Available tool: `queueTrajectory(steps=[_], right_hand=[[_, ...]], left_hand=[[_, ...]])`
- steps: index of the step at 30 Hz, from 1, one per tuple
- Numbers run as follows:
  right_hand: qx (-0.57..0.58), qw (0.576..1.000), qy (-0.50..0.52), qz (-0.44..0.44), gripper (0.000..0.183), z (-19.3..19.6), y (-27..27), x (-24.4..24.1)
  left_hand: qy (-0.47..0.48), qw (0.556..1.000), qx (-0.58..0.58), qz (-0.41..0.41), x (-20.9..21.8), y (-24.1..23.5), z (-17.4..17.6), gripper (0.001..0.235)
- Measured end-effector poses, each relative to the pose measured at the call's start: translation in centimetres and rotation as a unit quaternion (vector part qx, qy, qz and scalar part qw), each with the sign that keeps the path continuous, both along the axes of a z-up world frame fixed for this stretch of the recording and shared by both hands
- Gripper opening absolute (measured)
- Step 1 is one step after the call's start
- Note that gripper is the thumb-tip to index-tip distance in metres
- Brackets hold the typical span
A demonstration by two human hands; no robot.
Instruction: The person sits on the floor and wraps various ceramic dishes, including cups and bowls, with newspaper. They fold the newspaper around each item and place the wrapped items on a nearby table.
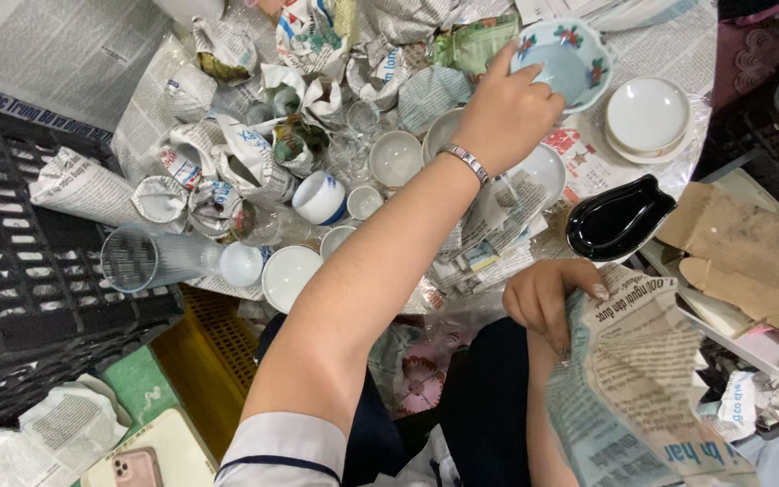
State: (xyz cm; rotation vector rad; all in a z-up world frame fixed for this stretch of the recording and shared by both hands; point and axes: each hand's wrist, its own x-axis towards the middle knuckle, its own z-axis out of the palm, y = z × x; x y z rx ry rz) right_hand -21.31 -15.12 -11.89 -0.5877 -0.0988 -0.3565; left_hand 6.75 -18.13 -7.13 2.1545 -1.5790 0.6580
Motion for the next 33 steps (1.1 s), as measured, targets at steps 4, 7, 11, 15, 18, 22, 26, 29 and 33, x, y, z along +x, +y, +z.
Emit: queueTrajectory(steps=[4,7,11,15,18,22,26,29,33], right_hand=[[-0.025,0.997,0.063,-0.033,0.031,-1.0,0.1,-0.6],[-0.039,0.993,0.104,-0.049,0.029,-1.6,0.1,-0.9],[-0.064,0.984,0.153,-0.063,0.027,-2.5,0.1,-1.1],[-0.089,0.971,0.203,-0.087,0.026,-4.4,-0.8,-1.1],[-0.124,0.953,0.247,-0.125,0.026,-7.1,-4.0,-0.1],[-0.235,0.913,0.299,-0.148,0.027,-10.9,-8.6,1.5],[-0.341,0.879,0.317,-0.1,0.028,-12.7,-6.3,1.7],[-0.328,0.884,0.331,0.04,0.032,-12.3,0.0,1.3],[-0.345,0.885,0.22,0.22,0.031,-9.8,10.5,-0.3]], left_hand=[[0.001,1.0,0.022,0.011,0.0,-0.6,-2.0,0.01],[0.018,0.999,0.038,0.011,-0.2,-0.8,-2.7,0.011],[0.036,0.997,0.058,0.04,-0.5,-1.0,-2.8,0.012],[0.028,0.991,0.114,0.071,-1.4,-1.1,-2.0,0.012],[-0.006,0.996,0.066,0.051,-1.9,-0.2,-0.5,0.039],[0.075,0.997,-0.006,0.018,-4.0,4.6,2.2,0.054],[0.312,0.943,-0.087,0.077,-9.4,15.8,4.5,0.05],[0.515,0.821,-0.243,0.042,-16.9,27.8,6.3,0.044],[0.37,0.905,-0.2,0.061,-25.7,38.7,7.1,0.042]])
